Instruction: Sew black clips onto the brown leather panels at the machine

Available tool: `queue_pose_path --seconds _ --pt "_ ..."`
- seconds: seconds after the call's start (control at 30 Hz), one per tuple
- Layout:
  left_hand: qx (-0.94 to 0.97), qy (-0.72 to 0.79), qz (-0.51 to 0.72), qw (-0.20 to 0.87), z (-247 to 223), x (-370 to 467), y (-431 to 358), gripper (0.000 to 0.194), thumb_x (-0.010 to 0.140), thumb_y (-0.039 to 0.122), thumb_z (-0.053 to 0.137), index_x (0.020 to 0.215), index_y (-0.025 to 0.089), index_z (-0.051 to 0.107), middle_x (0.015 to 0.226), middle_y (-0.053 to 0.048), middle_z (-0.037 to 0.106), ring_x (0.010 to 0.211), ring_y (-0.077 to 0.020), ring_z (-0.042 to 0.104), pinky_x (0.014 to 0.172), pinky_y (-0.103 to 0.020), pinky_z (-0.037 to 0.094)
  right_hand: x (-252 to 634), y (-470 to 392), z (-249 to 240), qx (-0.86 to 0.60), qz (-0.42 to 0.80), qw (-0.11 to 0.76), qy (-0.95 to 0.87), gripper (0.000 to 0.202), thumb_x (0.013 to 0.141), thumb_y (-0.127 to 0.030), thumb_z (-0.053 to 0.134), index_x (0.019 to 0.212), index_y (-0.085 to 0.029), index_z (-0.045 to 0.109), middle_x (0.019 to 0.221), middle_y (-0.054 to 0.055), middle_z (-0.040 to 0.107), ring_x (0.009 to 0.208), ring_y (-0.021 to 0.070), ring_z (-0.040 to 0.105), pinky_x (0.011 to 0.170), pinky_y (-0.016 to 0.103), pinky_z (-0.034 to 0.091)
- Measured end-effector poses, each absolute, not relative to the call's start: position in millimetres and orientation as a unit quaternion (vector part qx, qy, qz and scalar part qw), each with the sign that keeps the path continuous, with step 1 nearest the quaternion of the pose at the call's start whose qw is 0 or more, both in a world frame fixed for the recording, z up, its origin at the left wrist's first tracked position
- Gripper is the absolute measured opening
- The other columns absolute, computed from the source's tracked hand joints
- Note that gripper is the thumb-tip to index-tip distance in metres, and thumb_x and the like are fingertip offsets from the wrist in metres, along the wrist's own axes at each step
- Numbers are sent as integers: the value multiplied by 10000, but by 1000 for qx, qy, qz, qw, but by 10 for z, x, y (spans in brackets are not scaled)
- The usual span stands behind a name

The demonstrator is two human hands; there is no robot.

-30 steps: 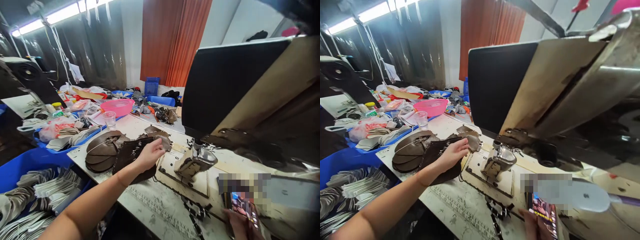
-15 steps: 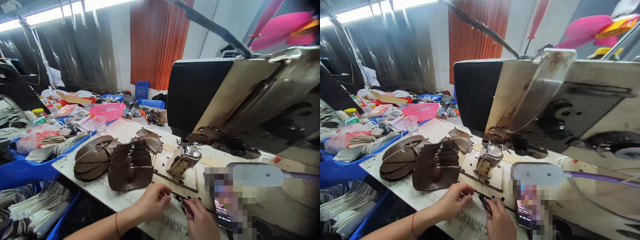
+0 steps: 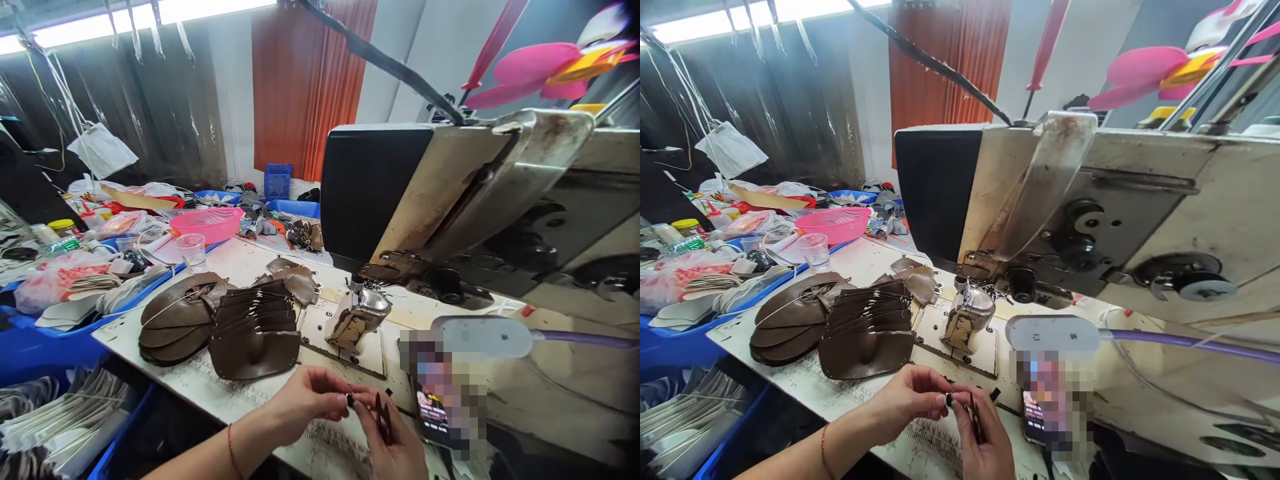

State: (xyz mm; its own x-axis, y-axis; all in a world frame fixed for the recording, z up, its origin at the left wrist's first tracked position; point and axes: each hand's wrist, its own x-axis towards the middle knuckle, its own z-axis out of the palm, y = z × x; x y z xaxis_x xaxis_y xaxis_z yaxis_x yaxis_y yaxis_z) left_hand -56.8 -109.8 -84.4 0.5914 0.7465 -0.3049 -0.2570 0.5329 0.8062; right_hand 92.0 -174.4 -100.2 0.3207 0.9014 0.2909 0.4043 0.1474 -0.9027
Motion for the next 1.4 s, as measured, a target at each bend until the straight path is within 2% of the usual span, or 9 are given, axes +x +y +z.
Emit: queue_pose_path --seconds 0.1,0.23,0.4,0.63,0.87,0.97,1.07,1.17,1.4 --pt "362 351 330 799 -821 -568 -1103 355 452 307 888 707 131 716 632 -8 662 567 -91 542 633 -247 412 891 -1779 -1035 -626 323 553 -446 326 745 -497 675 848 -189 705 638 21 651 599 181 641 550 241 523" --pt "359 352 360 786 -743 -556 -1117 306 464 261 877 691 142 710 644 -20 689 610 -123 590 662 -264 428 894 -1808 -1081 -621 395 550 -396 491 704 -559 684 982 -155 684 517 -24 549 376 112 455 341 218 340" --pt "354 265 360 822 -671 -544 -1156 227 530 249 838 648 141 678 759 -79 735 852 -241 679 833 -354 462 906 -1757 -1052 -663 386 509 -390 450 640 -543 736 864 -154 711 503 4 576 512 181 580 429 238 425" --pt "443 397 322 736 -783 -641 -1098 147 534 169 753 654 99 707 594 -8 626 560 -92 502 574 -229 351 1004 -1704 -1087 -653 447 459 -403 453 605 -545 762 825 -151 725 810 101 732 763 242 661 725 305 517" --pt "516 399 355 669 -807 -651 -1158 23 611 115 646 623 106 662 616 -15 609 563 -98 495 556 -226 377 818 -1722 -1106 -631 470 517 -337 394 562 -521 782 674 -158 679 529 -3 561 481 124 487 443 233 385" --pt "650 422 312 550 -762 -792 -1122 145 665 78 618 778 124 696 691 -26 633 622 -126 542 615 -249 427 738 -1737 -1092 -641 433 535 -340 342 555 -471 769 651 -160 662 510 -24 511 484 108 421 460 234 347" --pt "799 482 243 264 -739 -1065 -954 415 695 82 666 1099 173 643 1008 -87 635 924 -226 564 814 -351 440 731 -1756 -1091 -658 400 541 -337 297 545 -433 741 629 -166 644 523 -24 511 506 116 416 494 244 348" --pt "800 582 137 40 -809 -1318 -756 562 667 114 735 1200 148 560 1163 -141 562 1059 -310 490 859 -433 413 761 -1774 -1118 -668 397 542 -319 290 551 -426 716 648 -167 631 504 -36 482 485 106 380 484 244 318" --pt "835 542 92 24 -757 -1407 -660 93 761 138 643 843 172 616 885 -55 598 886 -247 521 775 -375 379 761 -1808 -1170 -661 395 555 -315 309 574 -454 714 675 -169 648 530 -33 466 499 106 377 484 244 318"
